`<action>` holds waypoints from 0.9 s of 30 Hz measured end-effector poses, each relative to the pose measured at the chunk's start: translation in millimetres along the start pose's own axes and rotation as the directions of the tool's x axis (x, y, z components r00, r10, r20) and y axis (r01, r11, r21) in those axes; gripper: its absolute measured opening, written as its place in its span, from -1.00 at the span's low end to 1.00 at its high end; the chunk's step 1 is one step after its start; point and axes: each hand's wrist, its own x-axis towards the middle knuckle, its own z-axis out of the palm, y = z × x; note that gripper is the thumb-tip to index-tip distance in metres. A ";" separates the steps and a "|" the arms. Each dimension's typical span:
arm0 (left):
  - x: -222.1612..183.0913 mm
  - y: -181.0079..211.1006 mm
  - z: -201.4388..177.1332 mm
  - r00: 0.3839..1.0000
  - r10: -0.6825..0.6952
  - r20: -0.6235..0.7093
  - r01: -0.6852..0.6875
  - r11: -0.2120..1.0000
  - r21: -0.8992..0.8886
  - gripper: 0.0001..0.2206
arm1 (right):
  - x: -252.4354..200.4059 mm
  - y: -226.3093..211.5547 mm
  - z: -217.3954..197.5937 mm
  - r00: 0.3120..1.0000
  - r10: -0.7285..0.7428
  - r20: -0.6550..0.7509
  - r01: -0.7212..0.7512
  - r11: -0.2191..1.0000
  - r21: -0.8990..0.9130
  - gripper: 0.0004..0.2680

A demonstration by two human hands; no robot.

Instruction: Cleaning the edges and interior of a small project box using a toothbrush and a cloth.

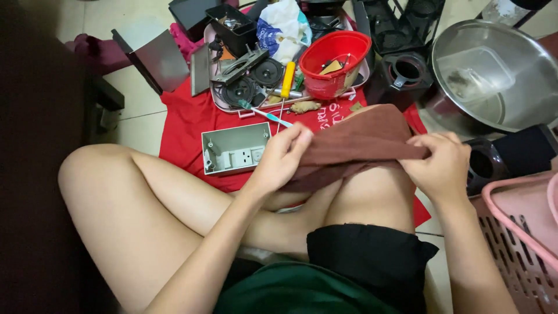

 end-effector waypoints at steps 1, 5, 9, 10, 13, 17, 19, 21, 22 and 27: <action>-3.1 -5.7 0.1 0.994 -0.090 0.056 0.094 0.993 -0.071 -0.86 | -7.2 5.5 -2.3 0.998 0.063 0.001 -0.063 0.997 -0.033 -0.89; -7.5 -20.5 11.8 0.899 -0.125 0.419 -0.043 0.929 0.369 -0.63 | -18.7 8.9 -11.9 0.760 0.607 0.233 -0.607 0.791 -0.079 -0.81; -0.9 -11.4 17.7 0.918 -0.118 0.379 -0.101 0.853 0.512 -0.83 | -43.9 19.4 -16.5 0.866 0.499 -0.034 -0.488 0.828 -0.277 -0.87; 2.1 -5.3 14.5 0.935 -0.181 0.305 -0.025 0.825 0.565 -0.75 | -50.5 23.5 -16.9 0.905 0.409 -0.119 -0.422 0.822 -0.382 -0.86; 10.9 -10.0 -16.6 0.991 -0.072 0.111 -0.011 0.790 0.613 -0.72 | -60.4 38.4 -10.4 0.925 0.344 -0.161 -0.377 0.792 -0.480 -0.89; 13.0 -1.4 -60.8 0.995 -0.094 -0.030 0.091 0.757 0.647 -0.61 | -44.9 37.0 4.7 0.908 0.394 -0.140 -0.409 0.768 -0.492 -0.86; 11.7 -2.7 -79.1 0.989 -0.041 -0.141 0.130 0.684 0.717 -0.65 | -32.8 37.6 15.7 0.902 0.415 -0.117 -0.431 0.872 -0.233 -0.87; 4.7 -3.2 -96.5 0.979 -0.030 -0.203 0.169 0.678 0.715 -0.66 | -21.2 38.0 18.7 0.910 0.395 -0.125 -0.410 0.901 -0.142 -0.86; 0.3 -4.0 -105.4 0.966 -0.022 -0.259 0.206 0.674 0.710 -0.68 | -15.6 38.0 20.7 0.916 0.380 -0.133 -0.389 0.920 -0.053 -0.82; -27.3 0.1 -161.8 0.932 -0.356 0.066 0.311 0.879 0.361 -0.91 | -25.9 94.6 11.0 0.915 0.393 0.092 -0.403 0.889 0.218 -0.81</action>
